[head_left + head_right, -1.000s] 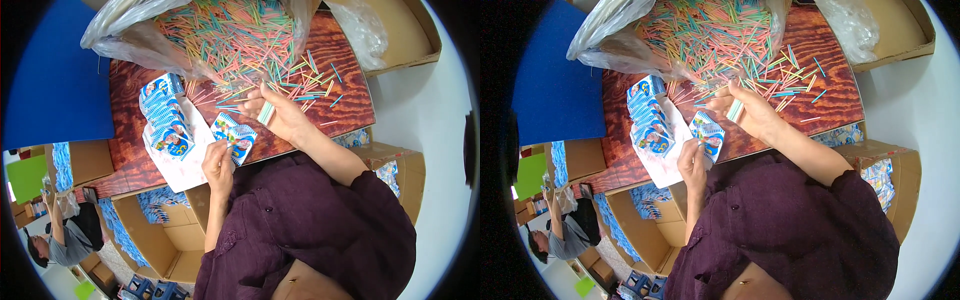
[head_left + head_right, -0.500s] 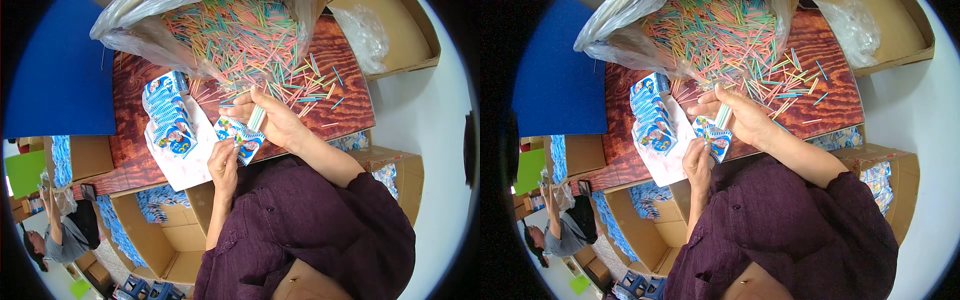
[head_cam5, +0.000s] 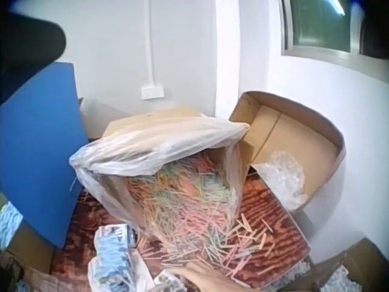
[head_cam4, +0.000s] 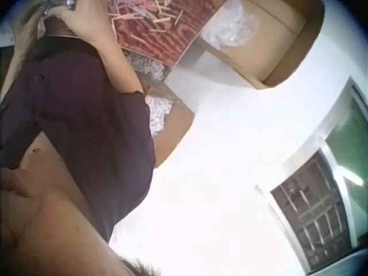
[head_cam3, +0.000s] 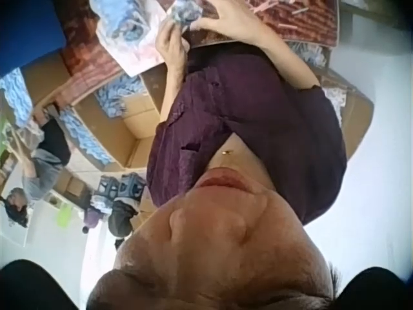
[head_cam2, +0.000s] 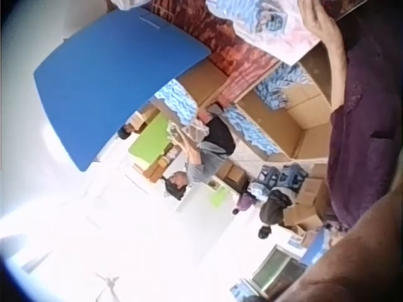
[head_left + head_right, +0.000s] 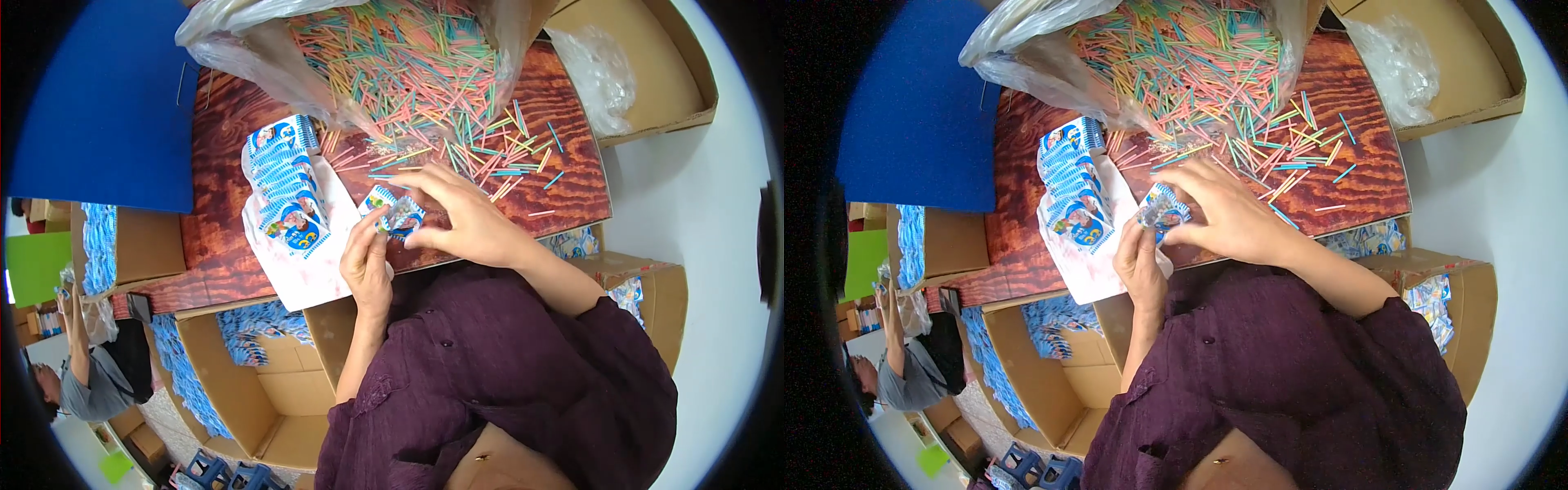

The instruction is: Packing small colorful sticks into plastic bags.

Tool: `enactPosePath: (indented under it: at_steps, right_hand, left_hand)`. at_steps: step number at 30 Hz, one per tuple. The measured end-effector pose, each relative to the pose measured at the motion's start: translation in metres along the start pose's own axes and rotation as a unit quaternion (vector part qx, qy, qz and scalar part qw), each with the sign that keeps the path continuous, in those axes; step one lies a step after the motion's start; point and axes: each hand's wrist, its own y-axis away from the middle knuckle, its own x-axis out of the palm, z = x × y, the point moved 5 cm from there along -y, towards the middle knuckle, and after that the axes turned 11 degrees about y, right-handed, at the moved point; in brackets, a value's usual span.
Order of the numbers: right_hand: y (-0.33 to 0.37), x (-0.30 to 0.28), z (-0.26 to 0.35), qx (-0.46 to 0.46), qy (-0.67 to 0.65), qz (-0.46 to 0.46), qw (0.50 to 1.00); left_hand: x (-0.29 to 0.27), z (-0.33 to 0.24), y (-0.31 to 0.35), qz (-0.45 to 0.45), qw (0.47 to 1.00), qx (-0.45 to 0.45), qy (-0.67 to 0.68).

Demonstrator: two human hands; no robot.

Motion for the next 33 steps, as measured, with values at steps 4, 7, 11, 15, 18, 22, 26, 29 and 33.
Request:
enactPosePath:
  at_steps: [4,7,11,15,18,22,26,29,33]
  right_hand:
    - [0.005,0.008,0.008,-0.044,0.007,-0.036,0.998]
    - [0.009,0.027,0.015,-0.067,-0.045,0.038,0.996]
    - [0.006,0.042,0.016,-0.095,-0.096,0.001,0.991]
    - [0.005,0.06,0.002,0.01,-0.184,0.077,0.98]
    - [0.006,0.069,-0.008,0.008,-0.136,0.095,0.986]
    - [0.005,0.071,-0.026,0.046,-0.086,0.069,0.993]
    - [0.012,0.057,-0.062,0.092,-0.057,0.04,0.993]
    - [0.014,0.05,-0.068,0.144,-0.109,0.055,0.982]
    - [0.007,0.056,-0.063,0.077,-0.063,0.034,0.994]
  left_hand:
    - [-0.006,0.006,0.005,0.03,0.987,-0.141,0.073]
    - [-0.016,0.005,0.011,0.022,0.975,-0.188,0.117]
    - [-0.025,-0.016,0.006,0.01,0.999,-0.03,0.014]
    - [-0.056,-0.022,0.012,-0.219,0.97,-0.034,0.097]
    - [-0.089,-0.002,-0.007,-0.252,0.968,0.01,0.008]
    - [-0.103,-0.002,-0.033,-0.281,0.937,0.073,-0.194]
    - [-0.073,-0.023,-0.036,-0.279,0.894,0.165,-0.31]
    - [-0.046,-0.019,-0.021,-0.06,0.875,0.214,-0.431]
    - [0.004,0.011,-0.02,0.133,0.847,0.091,-0.507]
